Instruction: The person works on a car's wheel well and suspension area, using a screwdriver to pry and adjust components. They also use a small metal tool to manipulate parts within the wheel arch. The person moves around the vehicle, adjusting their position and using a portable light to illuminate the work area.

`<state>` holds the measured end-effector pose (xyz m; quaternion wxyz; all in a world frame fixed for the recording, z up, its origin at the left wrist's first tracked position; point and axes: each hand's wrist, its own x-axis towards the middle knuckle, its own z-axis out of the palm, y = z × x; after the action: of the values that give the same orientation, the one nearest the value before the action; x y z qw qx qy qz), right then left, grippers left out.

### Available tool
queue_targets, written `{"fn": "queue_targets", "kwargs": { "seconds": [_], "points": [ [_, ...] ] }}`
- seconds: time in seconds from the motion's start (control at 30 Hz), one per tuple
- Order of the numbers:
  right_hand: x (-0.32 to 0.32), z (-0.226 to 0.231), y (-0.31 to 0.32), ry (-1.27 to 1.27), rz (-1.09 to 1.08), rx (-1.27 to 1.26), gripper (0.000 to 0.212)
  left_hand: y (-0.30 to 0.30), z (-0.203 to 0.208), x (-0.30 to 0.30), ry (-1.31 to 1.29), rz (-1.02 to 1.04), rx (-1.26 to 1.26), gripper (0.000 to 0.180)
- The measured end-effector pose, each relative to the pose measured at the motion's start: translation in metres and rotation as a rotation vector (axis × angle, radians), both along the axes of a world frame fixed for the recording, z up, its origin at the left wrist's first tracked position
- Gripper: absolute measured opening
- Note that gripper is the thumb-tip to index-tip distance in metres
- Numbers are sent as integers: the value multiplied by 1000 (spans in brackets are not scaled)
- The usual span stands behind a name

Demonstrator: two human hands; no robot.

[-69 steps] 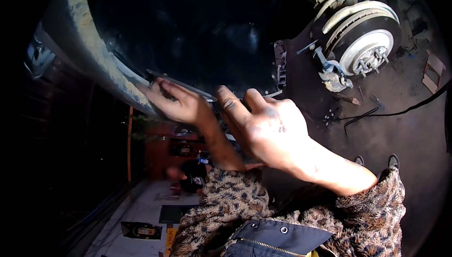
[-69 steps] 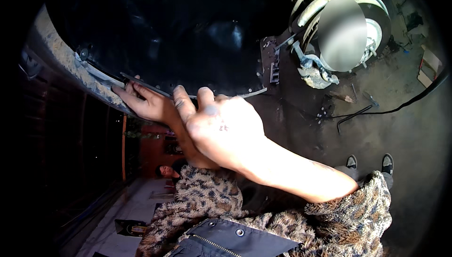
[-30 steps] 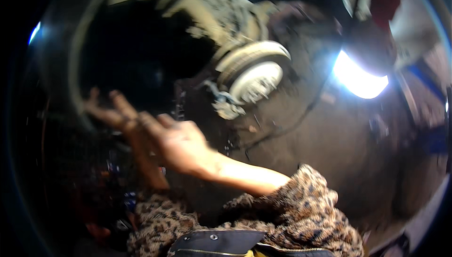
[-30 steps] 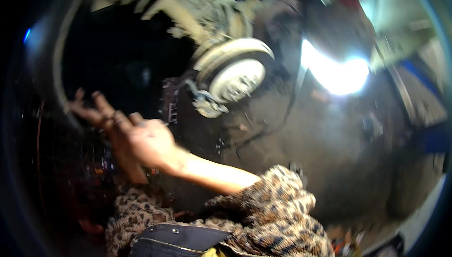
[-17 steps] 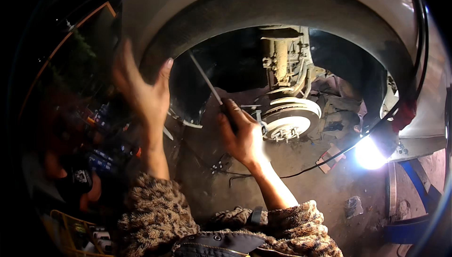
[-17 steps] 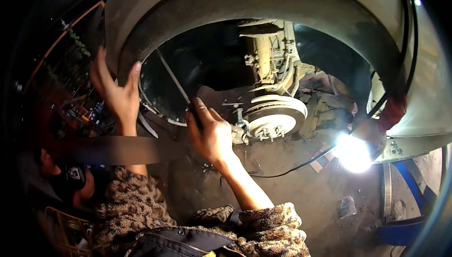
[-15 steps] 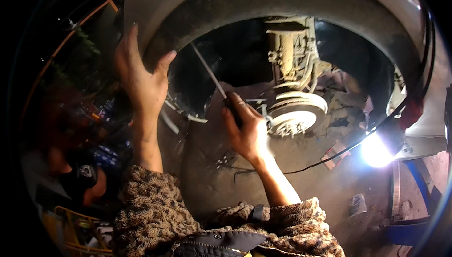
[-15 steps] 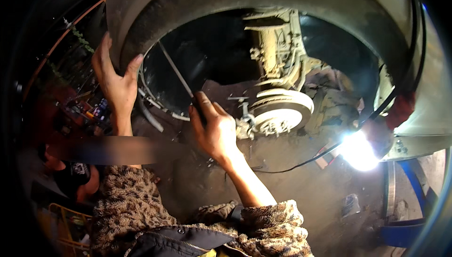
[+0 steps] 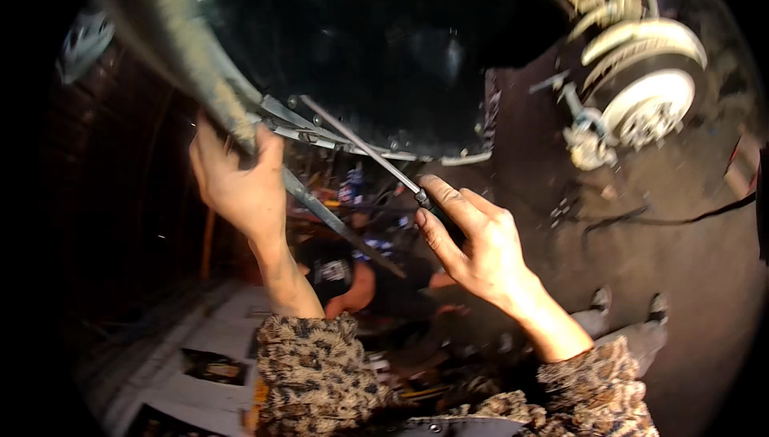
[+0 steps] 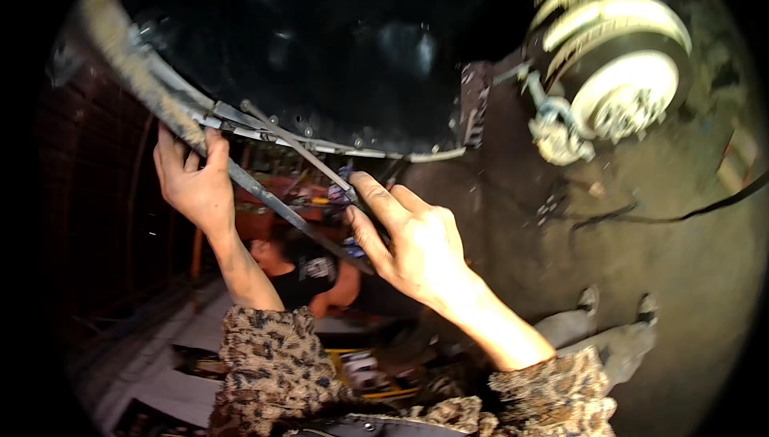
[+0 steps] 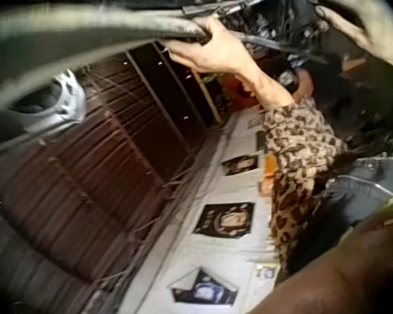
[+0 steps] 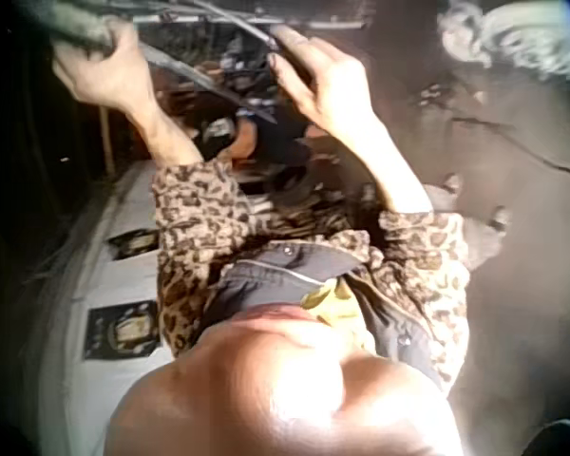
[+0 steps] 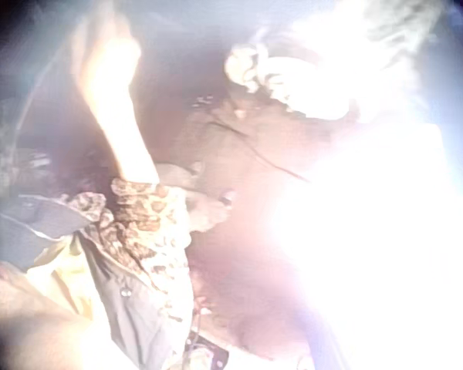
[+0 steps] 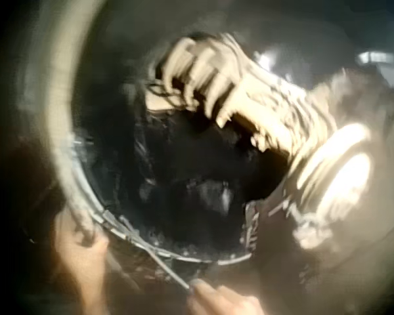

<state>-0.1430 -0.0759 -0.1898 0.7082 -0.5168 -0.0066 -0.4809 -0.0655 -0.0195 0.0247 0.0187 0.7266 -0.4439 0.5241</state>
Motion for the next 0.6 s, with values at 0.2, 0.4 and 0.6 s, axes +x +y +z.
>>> {"fn": "queue_targets", "kwargs": {
  "seconds": [0.2,0.4,0.6],
  "points": [
    [14,-12,8,-138,185,11,35,9,7,-8,108,235,-21,37],
    [38,-2,11,-231,218,-46,37,19,23,0,197,42,131,42],
    [54,7,22,-323,253,31,39,31,25,-4,63,177,127,50]
  ]
}}
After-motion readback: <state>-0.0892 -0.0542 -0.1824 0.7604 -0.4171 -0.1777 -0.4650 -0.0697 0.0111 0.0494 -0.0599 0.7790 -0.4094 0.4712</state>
